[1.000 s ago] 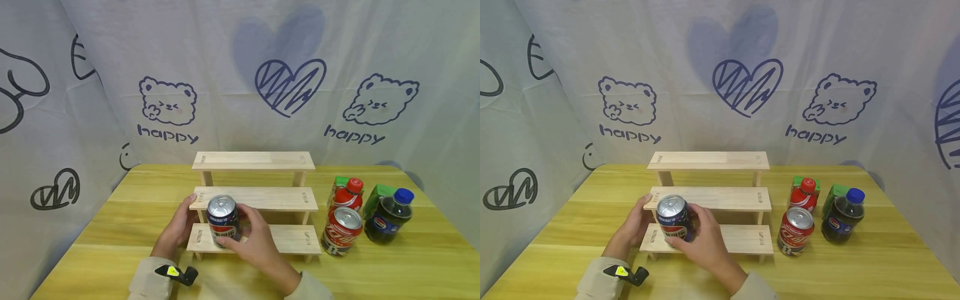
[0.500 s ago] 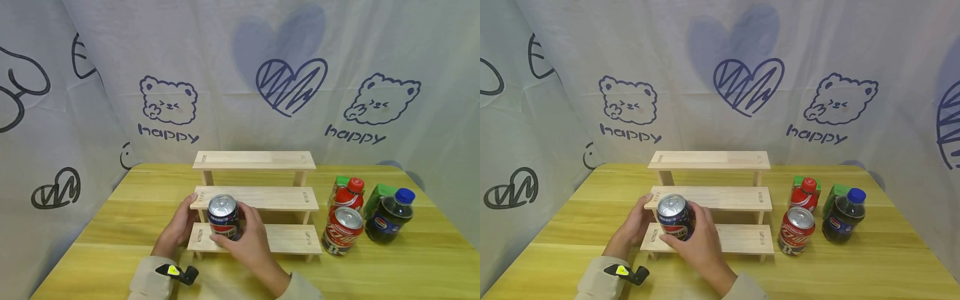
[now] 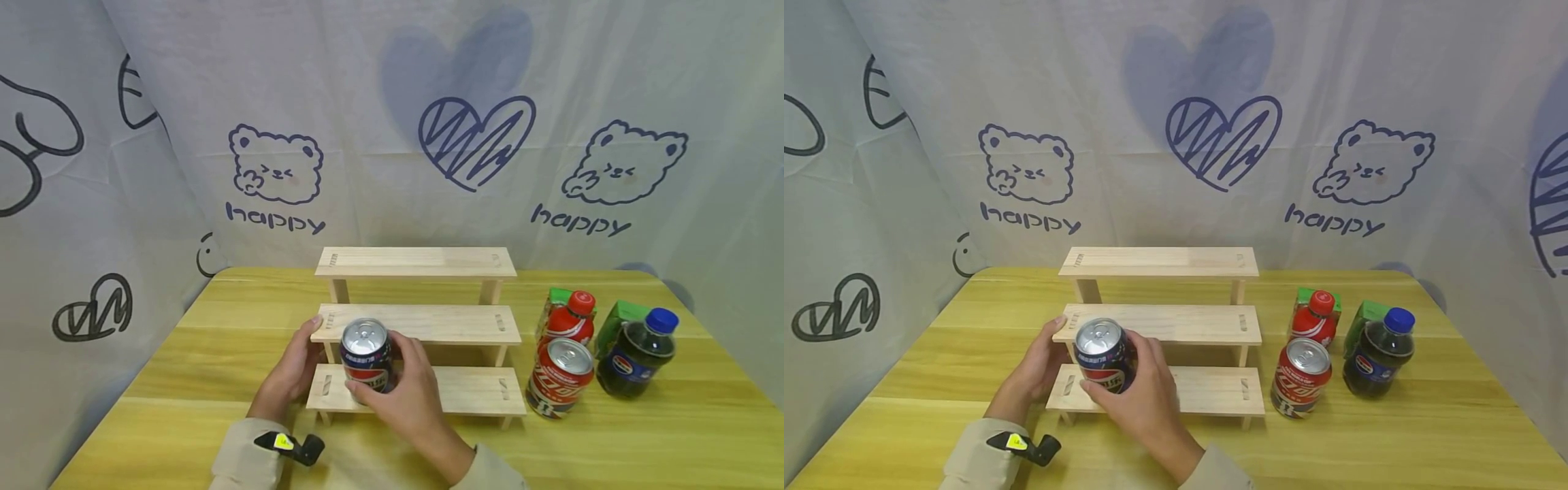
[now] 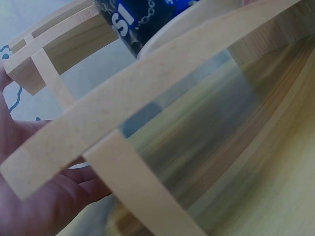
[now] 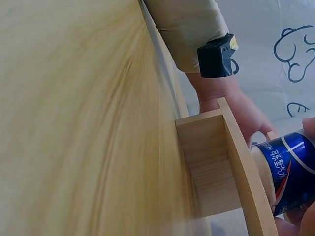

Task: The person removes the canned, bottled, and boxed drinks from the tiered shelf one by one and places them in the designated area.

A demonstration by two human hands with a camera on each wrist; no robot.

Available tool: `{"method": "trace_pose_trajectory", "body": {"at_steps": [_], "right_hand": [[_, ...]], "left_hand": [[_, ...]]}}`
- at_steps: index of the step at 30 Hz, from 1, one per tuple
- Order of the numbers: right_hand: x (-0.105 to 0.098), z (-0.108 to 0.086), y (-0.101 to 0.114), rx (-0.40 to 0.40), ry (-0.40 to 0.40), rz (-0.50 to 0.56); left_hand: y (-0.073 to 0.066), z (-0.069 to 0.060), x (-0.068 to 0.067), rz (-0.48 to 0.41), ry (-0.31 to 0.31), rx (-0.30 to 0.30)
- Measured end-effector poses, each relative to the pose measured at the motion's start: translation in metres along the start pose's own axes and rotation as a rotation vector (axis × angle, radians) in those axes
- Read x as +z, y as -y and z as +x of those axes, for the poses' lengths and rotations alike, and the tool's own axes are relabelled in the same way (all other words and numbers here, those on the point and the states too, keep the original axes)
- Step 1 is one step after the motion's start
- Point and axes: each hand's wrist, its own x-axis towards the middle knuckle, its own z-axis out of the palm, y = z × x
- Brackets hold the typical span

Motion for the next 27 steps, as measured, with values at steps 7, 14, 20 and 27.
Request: {"method": "trace_pose_trajectory", "body": {"at_steps": [7,14,20,27], "right_hand": [[-0.005,-0.002,-0.002,-0.009,0.001,0.003],[-0.018,-0.006,-0.004,-0.002,-0.004,0.005],[-0.033,-0.008,-0.011,0.005,-0.007,0.047],[-0.051,-0.011,-0.017,0.01,-0.039,0.02]], "left_hand": [[0.005,0.005,-0.003,-0.026,-0.005,0.004],[0.005,0.003,-0.003,-0.005,0.023,0.047],[0.008,0.006,-0.004,-0.027,0.011,0.042],[0.011,0.008,-0.005,-0.022,0.002,0.044]]}}
